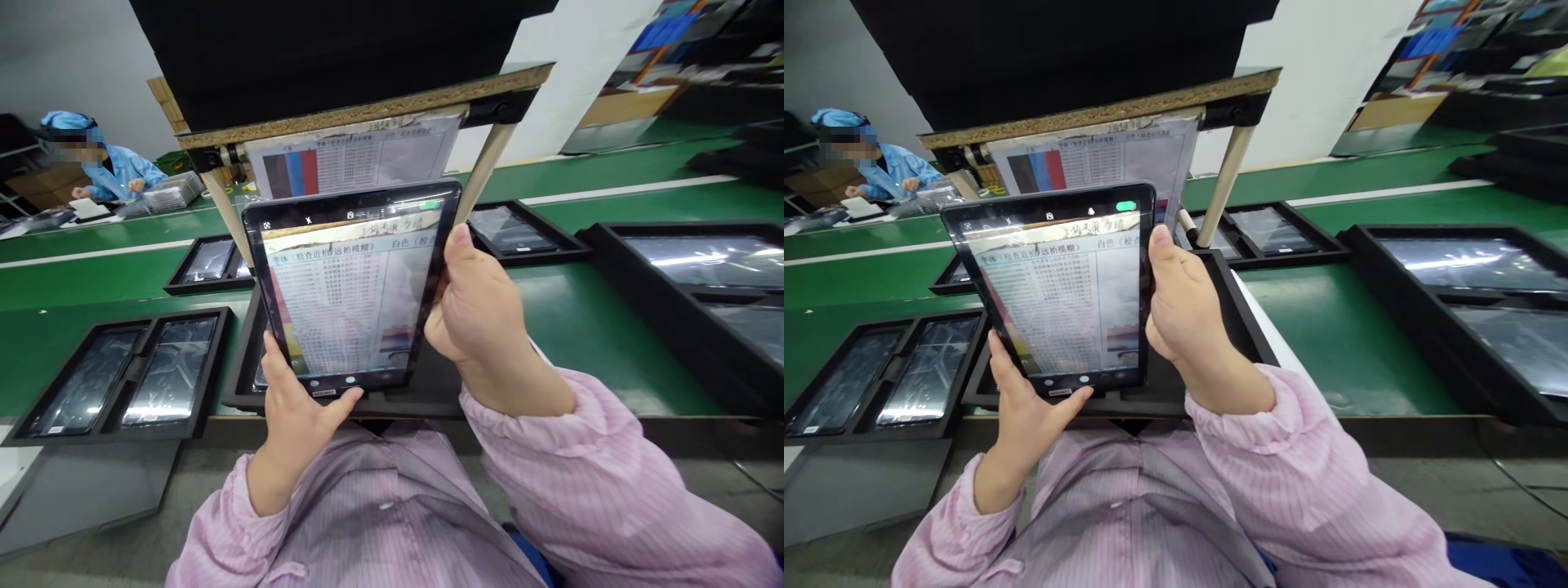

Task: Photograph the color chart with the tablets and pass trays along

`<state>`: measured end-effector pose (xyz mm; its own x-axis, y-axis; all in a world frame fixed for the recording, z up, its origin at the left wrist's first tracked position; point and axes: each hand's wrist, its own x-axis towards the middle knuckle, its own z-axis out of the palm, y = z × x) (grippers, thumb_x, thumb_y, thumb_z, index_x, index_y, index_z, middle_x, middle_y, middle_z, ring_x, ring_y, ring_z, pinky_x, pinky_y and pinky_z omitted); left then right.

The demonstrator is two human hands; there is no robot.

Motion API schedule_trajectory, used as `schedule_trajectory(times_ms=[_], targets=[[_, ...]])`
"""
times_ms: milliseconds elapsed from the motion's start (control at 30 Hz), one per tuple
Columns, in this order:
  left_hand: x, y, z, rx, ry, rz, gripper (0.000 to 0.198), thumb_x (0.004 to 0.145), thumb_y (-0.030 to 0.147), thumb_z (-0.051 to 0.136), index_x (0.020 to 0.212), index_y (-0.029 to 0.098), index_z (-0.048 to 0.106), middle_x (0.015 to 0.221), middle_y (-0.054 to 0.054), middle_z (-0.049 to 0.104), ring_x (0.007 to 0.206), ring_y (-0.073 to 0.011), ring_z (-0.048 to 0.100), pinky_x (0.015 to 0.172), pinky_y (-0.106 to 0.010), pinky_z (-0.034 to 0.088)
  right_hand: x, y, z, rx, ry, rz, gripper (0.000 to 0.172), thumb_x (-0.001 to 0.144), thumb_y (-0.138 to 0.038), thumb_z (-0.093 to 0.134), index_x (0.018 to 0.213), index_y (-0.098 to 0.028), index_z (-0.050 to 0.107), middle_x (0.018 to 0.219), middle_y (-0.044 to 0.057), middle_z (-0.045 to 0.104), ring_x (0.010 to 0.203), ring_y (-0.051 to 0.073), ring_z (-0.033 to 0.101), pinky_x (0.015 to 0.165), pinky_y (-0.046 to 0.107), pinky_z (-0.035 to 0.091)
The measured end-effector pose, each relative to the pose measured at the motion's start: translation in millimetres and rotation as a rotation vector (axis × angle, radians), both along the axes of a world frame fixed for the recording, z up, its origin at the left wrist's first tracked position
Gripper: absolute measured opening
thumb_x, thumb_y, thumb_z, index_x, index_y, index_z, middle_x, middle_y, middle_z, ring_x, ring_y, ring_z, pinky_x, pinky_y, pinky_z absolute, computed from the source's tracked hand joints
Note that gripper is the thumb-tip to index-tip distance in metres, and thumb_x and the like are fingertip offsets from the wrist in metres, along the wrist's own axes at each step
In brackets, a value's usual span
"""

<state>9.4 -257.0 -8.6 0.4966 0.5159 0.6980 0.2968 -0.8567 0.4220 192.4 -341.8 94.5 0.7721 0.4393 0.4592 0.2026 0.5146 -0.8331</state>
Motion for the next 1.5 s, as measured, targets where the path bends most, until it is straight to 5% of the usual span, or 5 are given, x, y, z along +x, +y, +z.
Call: schedule_trajectory(times_ms=[533,800,1167,1367,1500], targets=[[11.6,48.6,44.0,-1.07,-0.675,-0.391,0.045,0.079,0.049,0.079,0.119,0.031,0.071,0.12,-0.003,0.074,0.114,-0.0203,0.068,0.107,-0.035,0.048,-0.9,-6.4,17.0,0.037,0.121,0.19,0.052,0.082,-0.073,0.065,0.091,-0.022,0.069,0.097,0.005,0.073,0.115,0.026,0.065,0.096,0.041,0.058],[24.9,16.2,65.7,-1.314,-0.599,-0.379,0.035,0.085,0.045,0.073,0.119,0.039,0.07,0.126,0.003,0.072,0.119,-0.0194,0.066,0.099,-0.033,0.056,4.7,-66.2,30.9,-0.209,-0.604,-0.012,0.065,0.106,-0.056,0.03,0.161,-0.023,0.022,0.165,-0.001,0.019,0.153,0.018,0.017,0.128,0.037,0.013],[49.5,-19.8,66.0,-1.352,-0.557,-0.276,0.046,0.087,0.039,0.072,0.133,0.038,0.063,0.135,0.002,0.067,0.135,-0.0195,0.054,0.115,-0.037,0.042,35.8,-102.2,10.3,-0.636,-0.64,-0.271,0.084,0.097,-0.076,0.021,0.162,-0.022,0.019,0.141,0.018,0.049,0.114,0.03,0.06,0.101,0.05,0.051],[83.8,-44.3,85.4,-1.514,-0.394,-0.285,0.04,0.096,0.03,0.059,0.136,0.032,0.06,0.127,-0.005,0.071,0.111,-0.0209,0.07,0.104,-0.04,0.053,97.0,-106.4,-11.6,-0.363,-0.136,0.111,0.091,0.091,-0.084,0.012,0.162,-0.028,-0.004,0.128,0.009,0.064,0.079,0.018,0.067,0.064,0.03,0.058],[113.3,-49.1,83.1,-1.707,-0.256,-0.333,0.042,0.097,0.027,0.056,0.139,0.026,0.057,0.122,-0.009,0.073,0.107,-0.0218,0.072,0.097,-0.041,0.056,134.4,-108.2,-36.6,-0.408,0.032,-0.04,0.09,0.092,-0.081,0.023,0.162,-0.031,-0.006,0.143,0.011,0.055,0.106,0.021,0.068,0.089,0.038,0.058]])
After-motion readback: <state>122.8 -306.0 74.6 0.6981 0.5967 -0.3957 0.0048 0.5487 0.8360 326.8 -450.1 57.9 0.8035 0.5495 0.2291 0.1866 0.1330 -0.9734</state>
